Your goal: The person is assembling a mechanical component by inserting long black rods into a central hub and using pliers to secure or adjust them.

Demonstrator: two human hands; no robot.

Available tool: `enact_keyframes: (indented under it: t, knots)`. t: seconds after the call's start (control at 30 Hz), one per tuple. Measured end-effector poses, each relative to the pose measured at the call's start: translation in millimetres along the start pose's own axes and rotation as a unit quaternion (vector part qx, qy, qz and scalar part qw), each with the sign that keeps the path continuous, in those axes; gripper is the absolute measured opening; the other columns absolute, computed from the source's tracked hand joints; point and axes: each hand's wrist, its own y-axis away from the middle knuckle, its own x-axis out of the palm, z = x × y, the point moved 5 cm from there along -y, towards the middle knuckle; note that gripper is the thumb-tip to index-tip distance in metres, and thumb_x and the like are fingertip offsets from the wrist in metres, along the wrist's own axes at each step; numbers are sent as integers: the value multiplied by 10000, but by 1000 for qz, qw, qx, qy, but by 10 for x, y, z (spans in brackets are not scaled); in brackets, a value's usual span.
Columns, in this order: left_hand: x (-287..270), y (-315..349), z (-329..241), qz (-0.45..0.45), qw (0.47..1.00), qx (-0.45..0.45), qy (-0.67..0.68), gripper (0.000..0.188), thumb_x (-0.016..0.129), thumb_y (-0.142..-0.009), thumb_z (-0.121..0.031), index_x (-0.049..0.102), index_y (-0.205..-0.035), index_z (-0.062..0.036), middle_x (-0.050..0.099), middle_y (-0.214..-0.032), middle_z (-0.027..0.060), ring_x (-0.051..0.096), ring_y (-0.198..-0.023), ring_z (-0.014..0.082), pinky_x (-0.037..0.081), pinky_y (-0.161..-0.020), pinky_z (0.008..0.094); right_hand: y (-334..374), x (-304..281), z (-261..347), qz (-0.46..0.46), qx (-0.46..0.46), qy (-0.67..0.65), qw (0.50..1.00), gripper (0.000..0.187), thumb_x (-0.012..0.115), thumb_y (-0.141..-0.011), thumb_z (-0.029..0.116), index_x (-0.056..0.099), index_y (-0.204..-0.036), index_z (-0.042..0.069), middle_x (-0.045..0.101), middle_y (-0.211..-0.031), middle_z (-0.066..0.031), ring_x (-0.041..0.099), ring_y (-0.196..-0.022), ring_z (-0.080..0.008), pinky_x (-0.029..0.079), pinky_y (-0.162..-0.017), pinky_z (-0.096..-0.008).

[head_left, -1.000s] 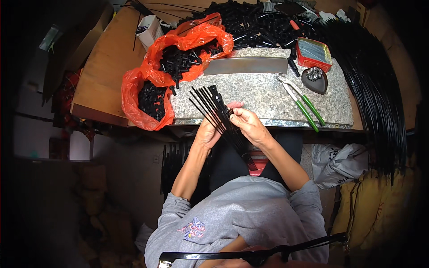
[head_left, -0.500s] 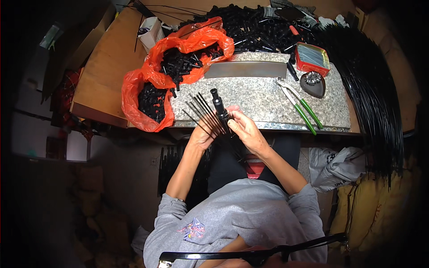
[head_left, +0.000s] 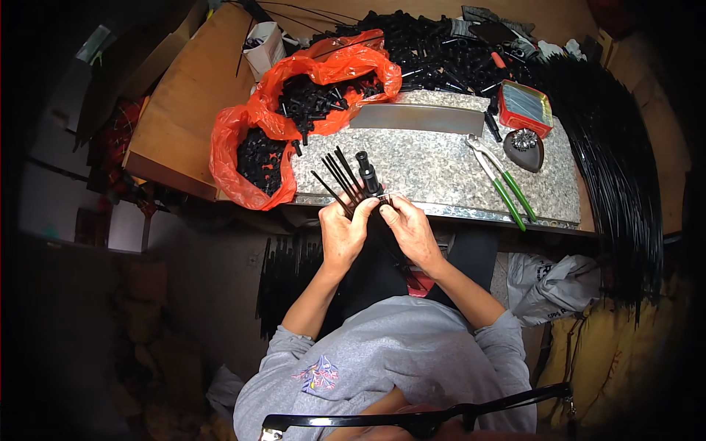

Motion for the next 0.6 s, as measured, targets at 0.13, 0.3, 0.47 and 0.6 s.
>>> enact_keyframes:
  t: [0.13, 0.3, 0.47, 0.6]
  knots:
    - [23, 13, 32, 45, 999, 1, 16, 228, 548, -842, 6, 569, -1062, 61, 642, -951, 111, 594, -888, 138, 463, -828, 273, 21, -17, 41, -35, -30, 103, 994, 217, 504, -901, 161, 529, -932, -52, 458, -761, -77, 424, -665, -154, 373, -624, -274]
    - [-11, 53, 57, -36, 999, 35, -13, 161, 597, -801, -31, 638, -943, 32, 679, -806, 86, 610, -719, 84, 480, -664, 239, 68, 23, 140, -90, -106, 132, 981, 196, 521, -874, 121, 527, -906, -72, 500, -815, -164, 490, -641, -247, 404, -600, -308]
    - [9, 63, -16, 32, 999, 16, -20, 195, 554, -838, 6, 589, -1024, 54, 644, -935, 101, 593, -843, 119, 463, -798, 253, 45, -41, 121, -57, -74, 105, 990, 215, 504, -902, 162, 522, -861, -49, 459, -742, -73, 405, -643, -160, 358, -599, -274]
    - [19, 80, -56, 23, 998, 26, -43, 196, 558, -837, -5, 593, -1022, 54, 645, -931, 104, 597, -836, 120, 464, -790, 251, -52, -82, -122, 61, 67, -105, 990, 244, 538, -892, 161, 559, -954, -74, 472, -821, 12, 386, -737, -73, 359, -658, -232]
